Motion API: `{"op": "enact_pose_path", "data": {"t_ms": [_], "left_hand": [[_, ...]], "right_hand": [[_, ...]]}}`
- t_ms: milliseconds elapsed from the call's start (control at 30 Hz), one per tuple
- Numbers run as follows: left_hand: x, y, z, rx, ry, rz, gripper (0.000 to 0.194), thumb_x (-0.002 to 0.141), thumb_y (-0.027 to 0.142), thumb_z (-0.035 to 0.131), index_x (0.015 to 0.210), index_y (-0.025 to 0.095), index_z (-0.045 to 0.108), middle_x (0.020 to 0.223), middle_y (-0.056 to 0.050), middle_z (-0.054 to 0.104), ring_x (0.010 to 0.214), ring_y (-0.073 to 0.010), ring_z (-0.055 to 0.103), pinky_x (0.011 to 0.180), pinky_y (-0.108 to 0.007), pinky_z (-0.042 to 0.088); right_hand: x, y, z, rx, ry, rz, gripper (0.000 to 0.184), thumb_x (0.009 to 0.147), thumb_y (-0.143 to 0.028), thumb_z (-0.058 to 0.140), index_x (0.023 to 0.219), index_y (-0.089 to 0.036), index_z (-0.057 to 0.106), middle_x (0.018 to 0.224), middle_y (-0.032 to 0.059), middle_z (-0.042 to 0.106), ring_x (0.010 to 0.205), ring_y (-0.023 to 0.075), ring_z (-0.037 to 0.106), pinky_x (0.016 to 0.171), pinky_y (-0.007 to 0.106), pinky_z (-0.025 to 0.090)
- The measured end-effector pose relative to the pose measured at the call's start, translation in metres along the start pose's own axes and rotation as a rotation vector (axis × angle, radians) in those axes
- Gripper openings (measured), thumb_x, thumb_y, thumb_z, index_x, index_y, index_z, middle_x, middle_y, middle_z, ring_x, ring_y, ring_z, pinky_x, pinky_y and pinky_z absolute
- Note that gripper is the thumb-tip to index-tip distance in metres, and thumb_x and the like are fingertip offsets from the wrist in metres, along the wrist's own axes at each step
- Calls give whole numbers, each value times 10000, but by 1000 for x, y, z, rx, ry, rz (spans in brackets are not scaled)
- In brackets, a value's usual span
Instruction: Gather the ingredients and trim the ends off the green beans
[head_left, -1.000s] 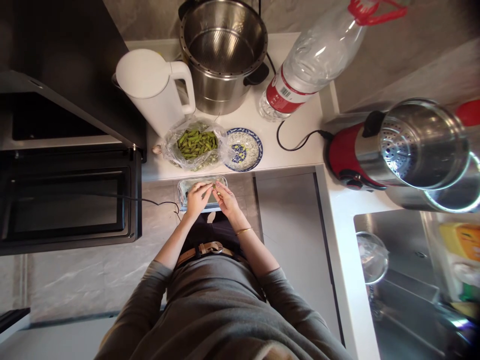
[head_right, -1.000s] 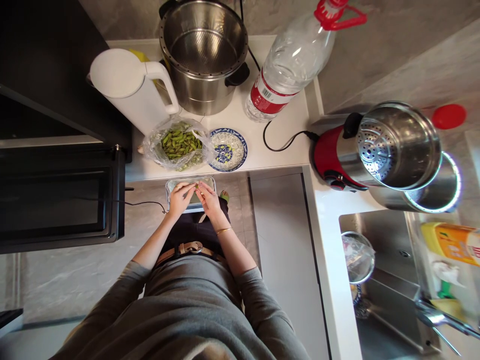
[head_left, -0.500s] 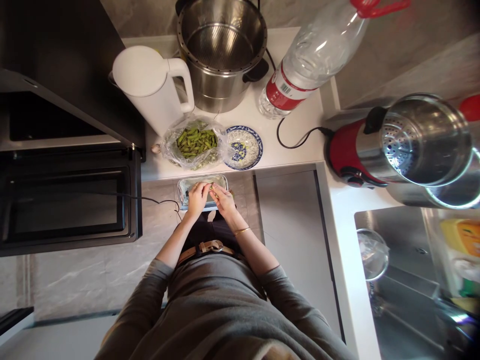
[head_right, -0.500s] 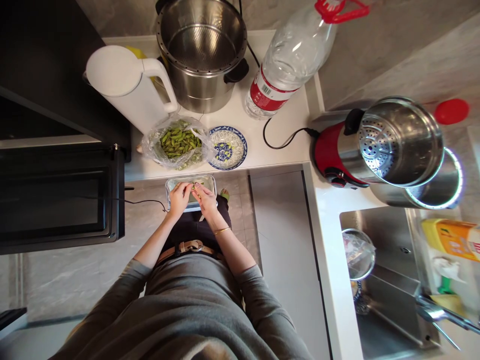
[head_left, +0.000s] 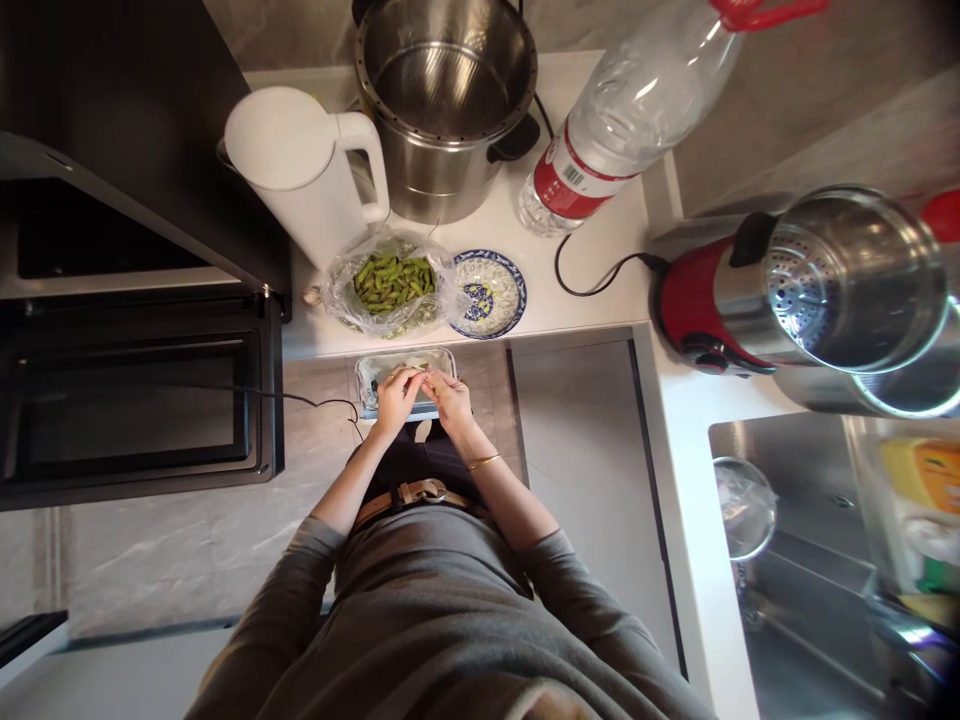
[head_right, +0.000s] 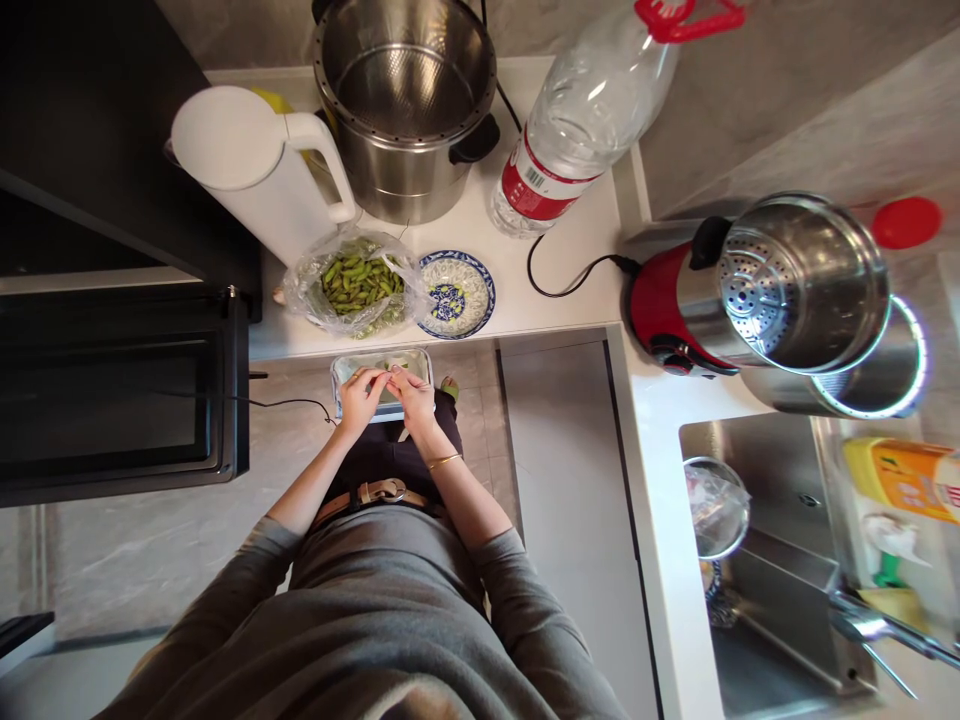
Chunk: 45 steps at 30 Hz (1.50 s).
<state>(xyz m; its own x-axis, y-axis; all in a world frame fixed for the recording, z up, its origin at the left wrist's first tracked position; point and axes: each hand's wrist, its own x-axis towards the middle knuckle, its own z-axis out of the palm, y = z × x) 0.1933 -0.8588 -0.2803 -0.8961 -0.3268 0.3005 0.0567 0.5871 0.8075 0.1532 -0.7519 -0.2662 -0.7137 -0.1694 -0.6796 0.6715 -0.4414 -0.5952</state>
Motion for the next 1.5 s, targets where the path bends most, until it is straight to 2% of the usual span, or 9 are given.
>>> {"op": "enact_pose_path", "data": {"t_ms": [267, 600, 767, 867, 967, 1067, 1133, 1300, 1500], "left_hand": [[0, 2, 0, -40, 30, -137, 197, 926, 334, 570, 813, 212, 675, 810, -26, 737, 748, -152, 684, 749, -282, 537], [2, 5, 2, -243, 67, -397, 200, 895, 370, 577, 805, 207, 650, 686, 8, 675, 609, -127, 607, 619, -242, 487], [3, 5, 3, -317, 71, -460, 261, 919, 396, 549, 751, 207, 614, 576, 30, 581, 530, -121, 543, 545, -232, 445], [3, 6, 3, -219, 100, -413, 271, 938, 405, 530, 770, 207, 612, 604, 20, 597, 545, -127, 561, 557, -241, 455], [1, 4, 1, -39, 128, -204, 258, 956, 396, 517, 822, 206, 629, 729, -22, 663, 682, -152, 636, 679, -274, 508], [-1, 0, -4, 69, 69, 20, 259, 974, 386, 496, 855, 209, 642, 837, -53, 692, 827, -174, 665, 798, -310, 528], [-2, -4, -6, 99, 5, 91, 264, 978, 388, 489, 869, 212, 652, 868, -59, 696, 870, -183, 665, 834, -332, 535], [-5, -9, -9, 86, -119, 82, 280, 974, 400, 485, 883, 235, 693, 903, -60, 702, 913, -194, 668, 883, -366, 539], [0, -19, -13, 83, -8, -87, 288, 962, 410, 504, 886, 225, 711, 894, -67, 706, 857, -182, 667, 835, -327, 527]], "right_hand": [[-7, 6, 4, 17, 6, -69, 242, 593, -264, 880, 793, -177, 775, 826, 36, 777, 842, 177, 729, 879, 339, 596], [-10, 4, 8, -102, -28, -158, 351, 553, -323, 890, 858, -181, 788, 939, 46, 783, 856, 204, 725, 900, 407, 596], [-11, 5, 9, -114, -74, -166, 324, 582, -281, 864, 885, -199, 785, 864, 17, 781, 811, 186, 712, 889, 386, 584], [-10, 4, 10, -48, -94, -111, 268, 588, -214, 841, 848, -207, 773, 844, -4, 776, 774, 149, 700, 866, 319, 578], [-9, 0, 11, 51, -126, 40, 197, 624, -128, 784, 803, -202, 749, 800, -28, 762, 716, 91, 679, 815, 214, 566], [-9, -6, 11, 140, -142, 213, 166, 689, -77, 708, 791, -208, 712, 703, -59, 730, 643, 55, 651, 744, 148, 553], [-9, -8, 11, 176, -122, 294, 169, 723, -54, 664, 772, -214, 682, 666, -73, 713, 622, 48, 644, 701, 130, 547], [-7, -8, 10, 193, -84, 349, 229, 734, 7, 590, 769, -208, 660, 657, -79, 705, 609, 31, 638, 686, 100, 530], [0, -4, -2, 46, -147, 279, 269, 694, 14, 599, 847, -192, 680, 760, -24, 752, 705, 77, 696, 741, 167, 577]]}}
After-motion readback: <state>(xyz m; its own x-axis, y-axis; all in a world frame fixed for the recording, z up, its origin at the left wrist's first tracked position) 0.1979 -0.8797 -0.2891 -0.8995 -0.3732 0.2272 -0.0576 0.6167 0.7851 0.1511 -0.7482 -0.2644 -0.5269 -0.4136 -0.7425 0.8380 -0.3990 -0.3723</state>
